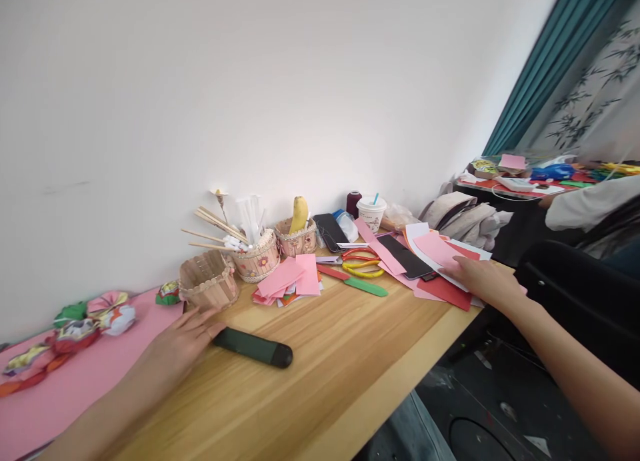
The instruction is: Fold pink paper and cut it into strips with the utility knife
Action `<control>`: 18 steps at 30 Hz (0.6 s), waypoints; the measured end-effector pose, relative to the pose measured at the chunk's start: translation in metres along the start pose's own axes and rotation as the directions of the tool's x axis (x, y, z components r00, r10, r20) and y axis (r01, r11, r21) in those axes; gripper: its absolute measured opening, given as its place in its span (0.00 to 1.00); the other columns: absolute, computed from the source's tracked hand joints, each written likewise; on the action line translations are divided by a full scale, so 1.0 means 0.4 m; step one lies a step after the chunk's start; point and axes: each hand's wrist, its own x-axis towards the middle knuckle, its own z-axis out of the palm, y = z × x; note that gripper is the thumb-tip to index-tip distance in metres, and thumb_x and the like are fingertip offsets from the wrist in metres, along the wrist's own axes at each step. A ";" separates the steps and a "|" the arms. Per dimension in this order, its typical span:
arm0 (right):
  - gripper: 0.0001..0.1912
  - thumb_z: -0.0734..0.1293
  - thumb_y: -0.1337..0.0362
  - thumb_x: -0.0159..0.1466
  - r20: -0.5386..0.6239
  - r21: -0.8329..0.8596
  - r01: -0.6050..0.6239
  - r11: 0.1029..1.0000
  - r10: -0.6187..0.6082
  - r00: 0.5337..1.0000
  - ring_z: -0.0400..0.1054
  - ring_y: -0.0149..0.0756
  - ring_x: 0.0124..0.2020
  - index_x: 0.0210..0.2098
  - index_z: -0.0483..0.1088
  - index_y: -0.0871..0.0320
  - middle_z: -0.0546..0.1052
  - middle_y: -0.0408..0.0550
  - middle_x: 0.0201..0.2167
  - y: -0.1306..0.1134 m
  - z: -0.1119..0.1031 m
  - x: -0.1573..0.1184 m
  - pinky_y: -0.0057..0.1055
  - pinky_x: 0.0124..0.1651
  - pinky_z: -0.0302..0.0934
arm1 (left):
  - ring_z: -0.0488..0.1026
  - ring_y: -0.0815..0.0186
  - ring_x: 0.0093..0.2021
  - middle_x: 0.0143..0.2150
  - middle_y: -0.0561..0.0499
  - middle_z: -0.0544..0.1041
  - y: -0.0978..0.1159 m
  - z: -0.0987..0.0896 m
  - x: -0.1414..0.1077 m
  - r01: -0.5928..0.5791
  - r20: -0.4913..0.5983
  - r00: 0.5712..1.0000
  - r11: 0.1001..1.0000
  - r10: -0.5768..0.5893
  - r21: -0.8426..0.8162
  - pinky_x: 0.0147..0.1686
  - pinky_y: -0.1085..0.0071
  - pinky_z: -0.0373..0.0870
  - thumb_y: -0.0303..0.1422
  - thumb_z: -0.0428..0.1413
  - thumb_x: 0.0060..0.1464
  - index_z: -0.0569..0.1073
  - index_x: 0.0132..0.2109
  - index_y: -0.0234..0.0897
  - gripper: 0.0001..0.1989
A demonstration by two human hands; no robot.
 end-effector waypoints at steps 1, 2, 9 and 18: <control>0.18 0.63 0.56 0.66 0.015 -0.006 0.000 1.000 0.000 1.000 0.68 0.39 0.46 0.52 0.66 0.58 0.70 0.51 0.50 -0.001 -0.005 0.009 0.42 0.46 0.65 | 0.71 0.60 0.54 0.52 0.48 0.76 -0.001 0.001 -0.002 0.018 0.019 1.000 1.000 -0.018 0.010 0.55 0.60 0.65 0.18 0.40 0.53 0.75 0.47 0.38 0.24; 0.18 0.63 0.56 0.66 0.028 -0.012 0.000 1.000 0.000 1.000 0.68 0.39 0.46 0.53 0.66 0.58 0.70 0.51 0.50 -0.002 -0.011 0.017 0.43 0.46 0.65 | 0.71 0.59 0.55 0.52 0.47 0.76 -0.001 0.001 -0.001 0.031 0.034 0.999 0.999 -0.032 0.017 0.55 0.59 0.64 0.17 0.40 0.52 0.75 0.47 0.38 0.24; 0.18 0.64 0.57 0.65 0.096 -0.047 -0.006 0.999 0.011 0.995 0.68 0.39 0.46 0.52 0.66 0.58 0.70 0.51 0.50 -0.024 -0.035 0.039 0.42 0.46 0.65 | 0.71 0.59 0.54 0.48 0.46 0.78 0.000 -0.014 0.024 0.060 0.060 0.996 0.998 -0.060 0.006 0.54 0.59 0.66 0.17 0.41 0.52 0.75 0.46 0.35 0.23; 0.18 0.65 0.57 0.65 -0.243 0.003 -0.142 0.990 0.138 0.960 0.69 0.38 0.44 0.51 0.66 0.59 0.71 0.51 0.49 -0.054 -0.110 0.012 0.42 0.44 0.66 | 0.70 0.59 0.53 0.51 0.46 0.77 0.028 -0.053 0.041 0.110 -0.071 0.991 0.994 -0.109 0.005 0.54 0.57 0.66 0.17 0.39 0.54 0.75 0.50 0.34 0.26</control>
